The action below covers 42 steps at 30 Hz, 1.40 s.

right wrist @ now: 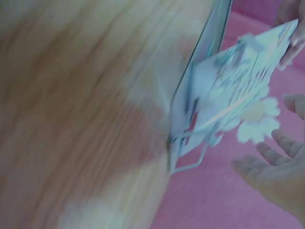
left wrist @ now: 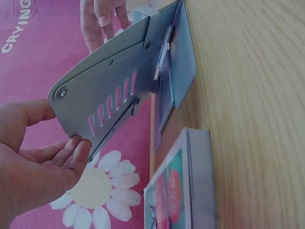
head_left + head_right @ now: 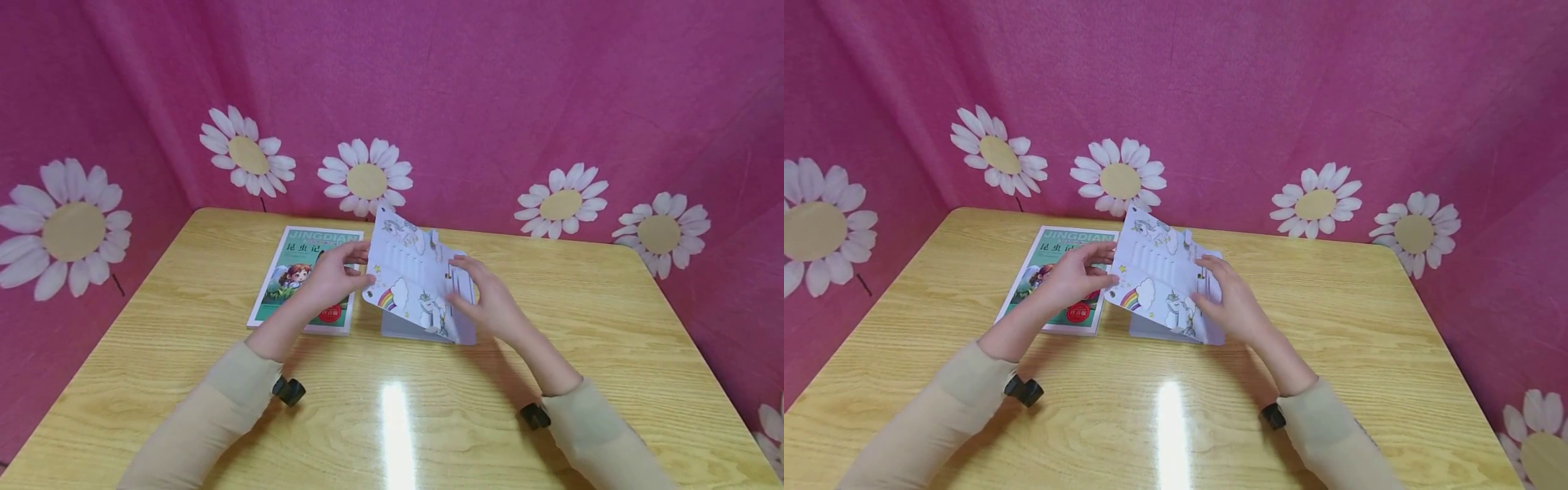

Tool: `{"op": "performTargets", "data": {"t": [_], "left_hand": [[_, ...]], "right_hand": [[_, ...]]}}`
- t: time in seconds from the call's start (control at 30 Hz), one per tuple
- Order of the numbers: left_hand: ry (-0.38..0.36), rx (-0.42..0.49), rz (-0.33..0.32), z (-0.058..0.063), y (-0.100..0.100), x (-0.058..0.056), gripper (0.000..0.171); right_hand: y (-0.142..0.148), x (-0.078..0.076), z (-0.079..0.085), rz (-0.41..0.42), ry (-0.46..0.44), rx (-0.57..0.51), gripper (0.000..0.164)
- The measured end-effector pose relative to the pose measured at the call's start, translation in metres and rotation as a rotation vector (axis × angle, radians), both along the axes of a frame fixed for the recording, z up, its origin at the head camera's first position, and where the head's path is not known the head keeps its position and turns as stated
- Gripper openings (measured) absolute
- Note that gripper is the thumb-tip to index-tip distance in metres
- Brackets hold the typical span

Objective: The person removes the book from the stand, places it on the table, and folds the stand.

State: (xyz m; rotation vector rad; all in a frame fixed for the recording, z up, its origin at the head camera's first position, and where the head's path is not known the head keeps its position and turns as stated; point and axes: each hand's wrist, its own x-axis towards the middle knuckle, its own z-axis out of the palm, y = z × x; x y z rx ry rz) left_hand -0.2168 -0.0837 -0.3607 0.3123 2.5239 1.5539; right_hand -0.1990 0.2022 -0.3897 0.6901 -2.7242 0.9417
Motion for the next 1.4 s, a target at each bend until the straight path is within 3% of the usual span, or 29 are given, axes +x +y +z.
{"op": "performTargets", "data": {"t": [0.23, 0.4, 1.0, 1.4], "left_hand": [[-0.028, -0.047, 0.009, -0.008, -0.006, 0.000, 0.063], [-0.047, -0.073, 0.016, -0.013, -0.009, -0.001, 0.064], [-0.059, -0.170, -0.002, -0.031, -0.019, -0.004, 0.066], [-0.058, -0.179, -0.004, -0.046, -0.021, -0.008, 0.065]], "right_hand": [[0.022, -0.017, -0.011, 0.019, -0.049, 0.049, 0.067], [0.032, -0.026, -0.016, 0.009, -0.162, 0.107, 0.082], [0.052, -0.047, -0.023, 0.135, -0.363, 0.172, 0.111], [0.055, -0.059, -0.023, 0.201, -0.407, 0.186, 0.117]]}}
